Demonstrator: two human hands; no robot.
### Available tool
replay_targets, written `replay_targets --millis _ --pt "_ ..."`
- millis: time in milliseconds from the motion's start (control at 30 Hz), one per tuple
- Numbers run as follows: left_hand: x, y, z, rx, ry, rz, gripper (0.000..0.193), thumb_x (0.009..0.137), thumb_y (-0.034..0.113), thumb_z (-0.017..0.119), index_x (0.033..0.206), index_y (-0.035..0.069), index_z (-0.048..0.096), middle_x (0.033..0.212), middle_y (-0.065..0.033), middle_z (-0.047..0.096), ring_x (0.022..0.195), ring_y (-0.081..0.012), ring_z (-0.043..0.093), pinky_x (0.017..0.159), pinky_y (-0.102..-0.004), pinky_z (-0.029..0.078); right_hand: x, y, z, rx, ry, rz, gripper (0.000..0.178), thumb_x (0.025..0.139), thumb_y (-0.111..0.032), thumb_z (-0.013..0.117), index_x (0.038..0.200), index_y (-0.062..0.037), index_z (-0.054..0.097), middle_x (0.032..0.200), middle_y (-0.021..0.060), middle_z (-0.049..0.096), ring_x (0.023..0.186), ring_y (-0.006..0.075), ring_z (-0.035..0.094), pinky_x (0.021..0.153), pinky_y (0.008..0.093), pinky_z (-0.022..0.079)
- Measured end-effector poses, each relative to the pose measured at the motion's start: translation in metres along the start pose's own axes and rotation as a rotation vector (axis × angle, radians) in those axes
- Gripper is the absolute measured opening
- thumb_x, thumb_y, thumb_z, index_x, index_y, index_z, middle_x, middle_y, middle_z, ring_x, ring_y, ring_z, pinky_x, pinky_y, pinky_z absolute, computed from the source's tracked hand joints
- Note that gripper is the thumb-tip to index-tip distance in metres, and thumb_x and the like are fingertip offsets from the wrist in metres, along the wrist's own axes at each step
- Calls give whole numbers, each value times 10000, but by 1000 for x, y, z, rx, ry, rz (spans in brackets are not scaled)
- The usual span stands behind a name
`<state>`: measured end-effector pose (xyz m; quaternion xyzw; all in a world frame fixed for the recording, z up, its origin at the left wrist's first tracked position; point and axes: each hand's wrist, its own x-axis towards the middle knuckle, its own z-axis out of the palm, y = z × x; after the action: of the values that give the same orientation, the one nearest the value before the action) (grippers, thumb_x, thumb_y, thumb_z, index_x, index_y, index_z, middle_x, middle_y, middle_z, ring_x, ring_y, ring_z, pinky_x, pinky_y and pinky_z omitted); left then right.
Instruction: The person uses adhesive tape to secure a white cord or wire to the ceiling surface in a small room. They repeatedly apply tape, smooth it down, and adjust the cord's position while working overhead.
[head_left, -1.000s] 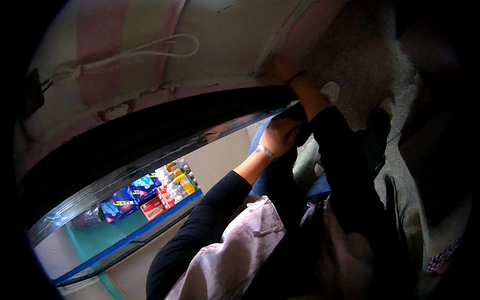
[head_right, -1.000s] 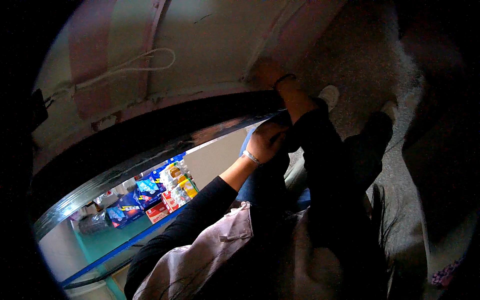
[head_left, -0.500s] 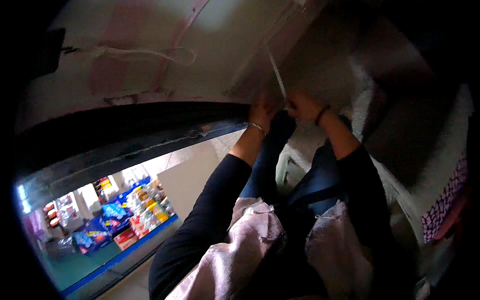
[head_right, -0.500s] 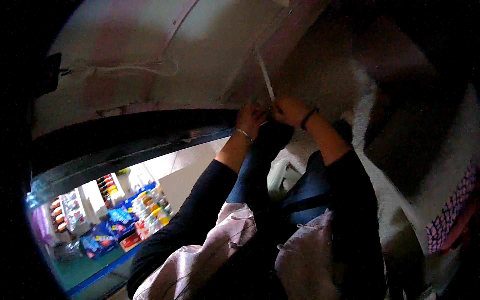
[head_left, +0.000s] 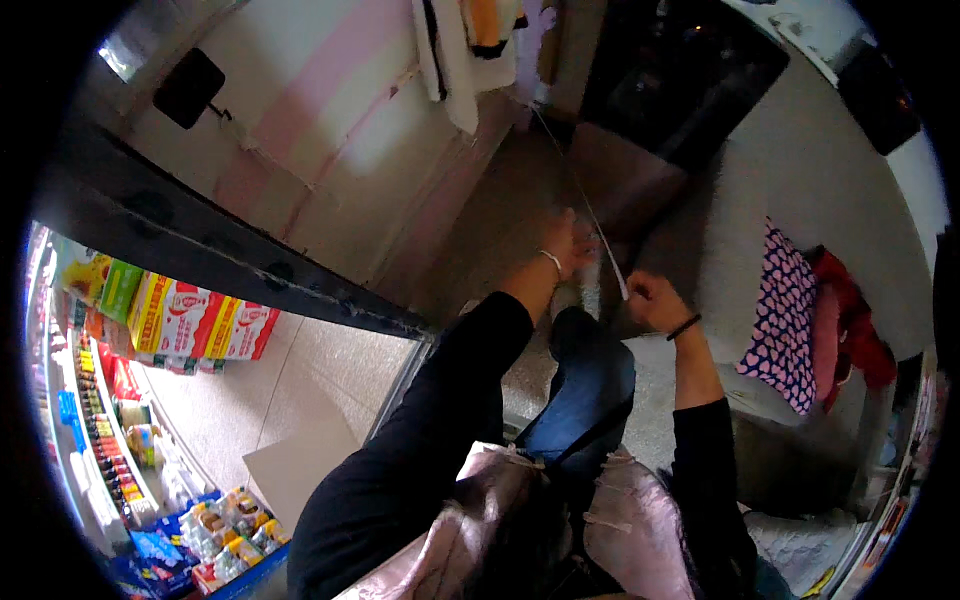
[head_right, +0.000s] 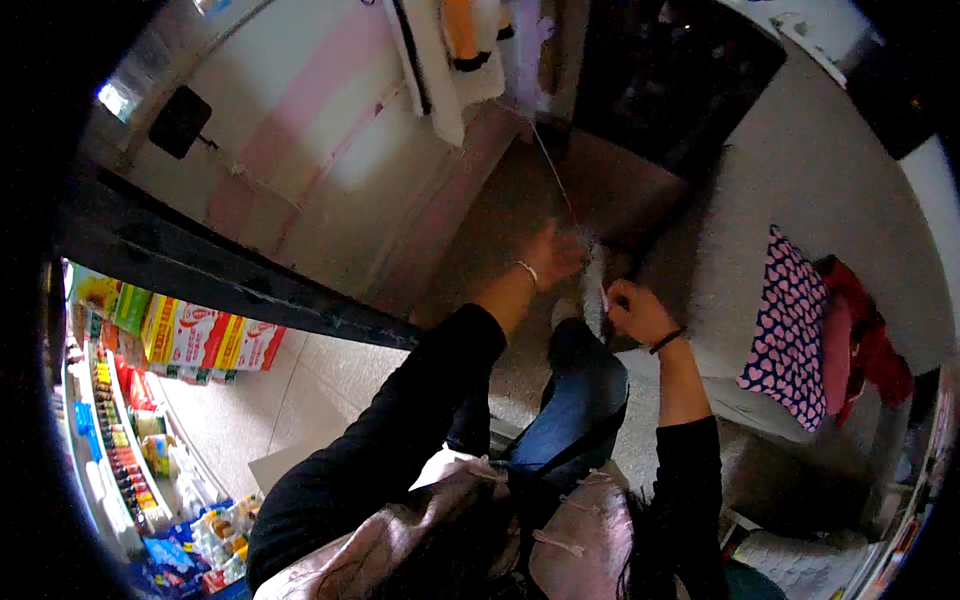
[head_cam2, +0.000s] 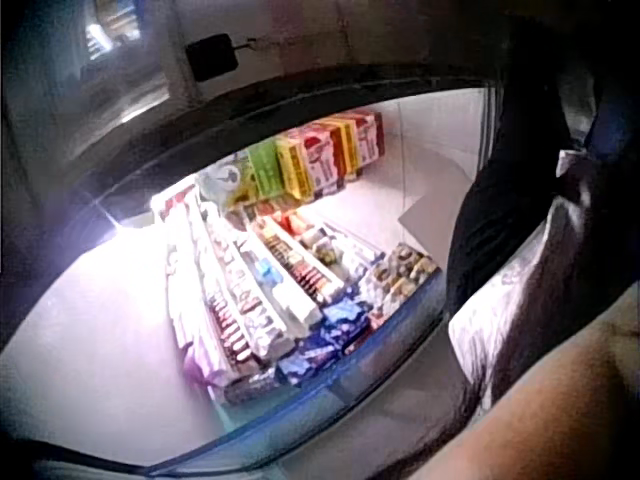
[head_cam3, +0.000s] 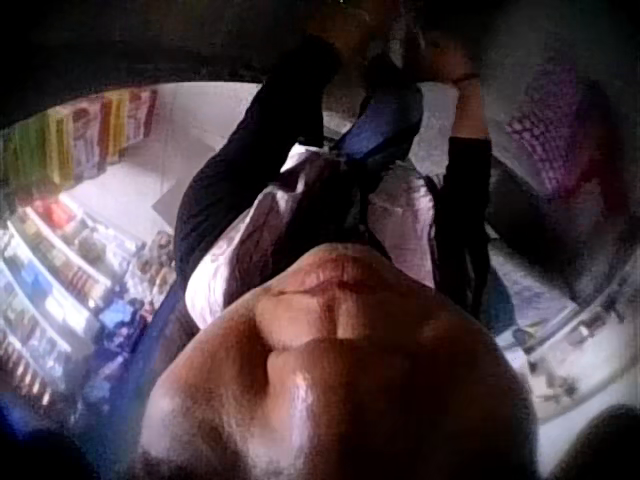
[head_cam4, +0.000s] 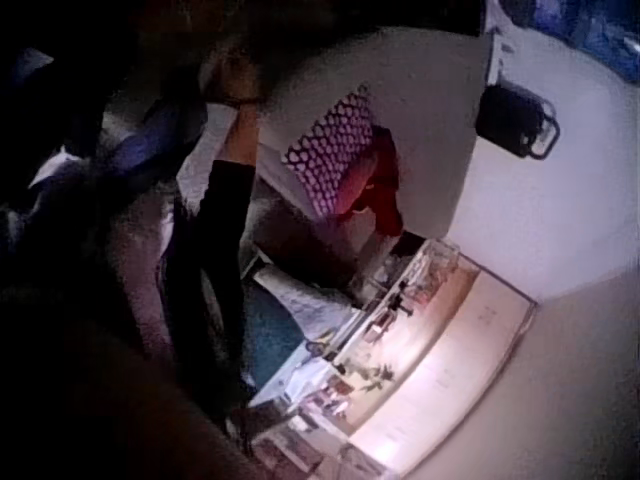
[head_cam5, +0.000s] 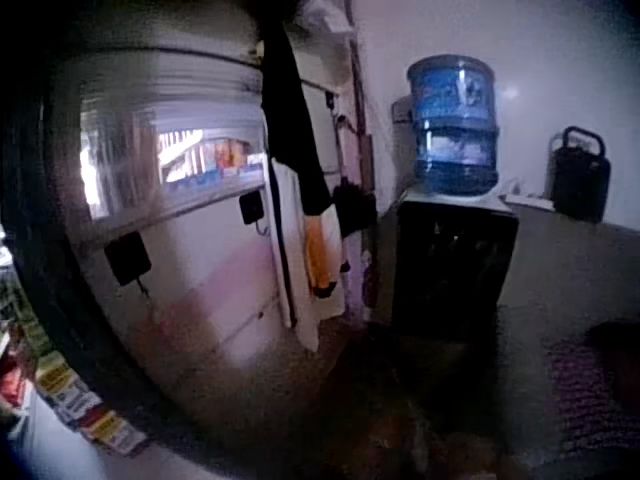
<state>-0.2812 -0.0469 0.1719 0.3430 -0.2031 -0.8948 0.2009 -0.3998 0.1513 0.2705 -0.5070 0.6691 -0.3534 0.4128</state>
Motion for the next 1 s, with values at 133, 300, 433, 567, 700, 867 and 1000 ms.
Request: replay_targets --millis 133,300,433,567,700,867,1000 --pt "-21 -53 81 103 -46 -58 438 918 441 479 1276 200 401 1143 -77 549 935 -303 574 793 -509 487 -56 18 -56 -45 71 99 39 821 -71 550 827 -42 524 619 36 514 534 110 522 510 271 430" --pt "-30 -84 100 39 -131 -206 397 906 388 533 1240 211 411 1102 -79 548 907 -276 586 779 -482 505 -109 -13 -57 -145 -77 198 47 785 -51 565 809 -39 526 643 23 522 557 115 490 512 265 414" --pt "-31 -91 89 -450 -264 -271 204 874 235 590 978 66 541 802 -70 587 656 -179 561 608 -335 507 -145 -56 -27 -231 -257 -47 75 743 -19 571 802 -45 532 665 12 522 595 123 476 523 272 393" --pt "-39 -64 39 -566 -43 -222 93 874 134 550 829 53 541 542 -21 393 461 -125 424 425 -225 362 -234 -37 -57 58 31 -63 131 741 -68 647 794 -35 532 653 31 520 583 116 475 511 272 377" --pt "-55 -3 -32 -55 223 16 215 933 262 470 880 74 559 577 -31 426 486 -143 452 419 -250 358 -327 3 -86 814 606 -324 197 880 -226 581 889 -51 490 740 28 550 534 98 498 441 206 397" --pt "-167 -25 8 1710 -591 307 373 906 351 509 1101 42 582 900 -160 613 813 -273 601 638 -358 512 -297 22 -78 788 1310 -144 146 885 -133 551 983 -25 546 965 56 589 849 162 579 721 281 484" --pt "-254 -42 58 1953 -1339 208 346 853 309 574 1087 59 619 996 -191 632 947 -323 600 785 -400 486 -164 10 -14 446 942 -198 166 903 -97 508 1035 -12 562 1038 83 593 947 212 601 853 345 497"
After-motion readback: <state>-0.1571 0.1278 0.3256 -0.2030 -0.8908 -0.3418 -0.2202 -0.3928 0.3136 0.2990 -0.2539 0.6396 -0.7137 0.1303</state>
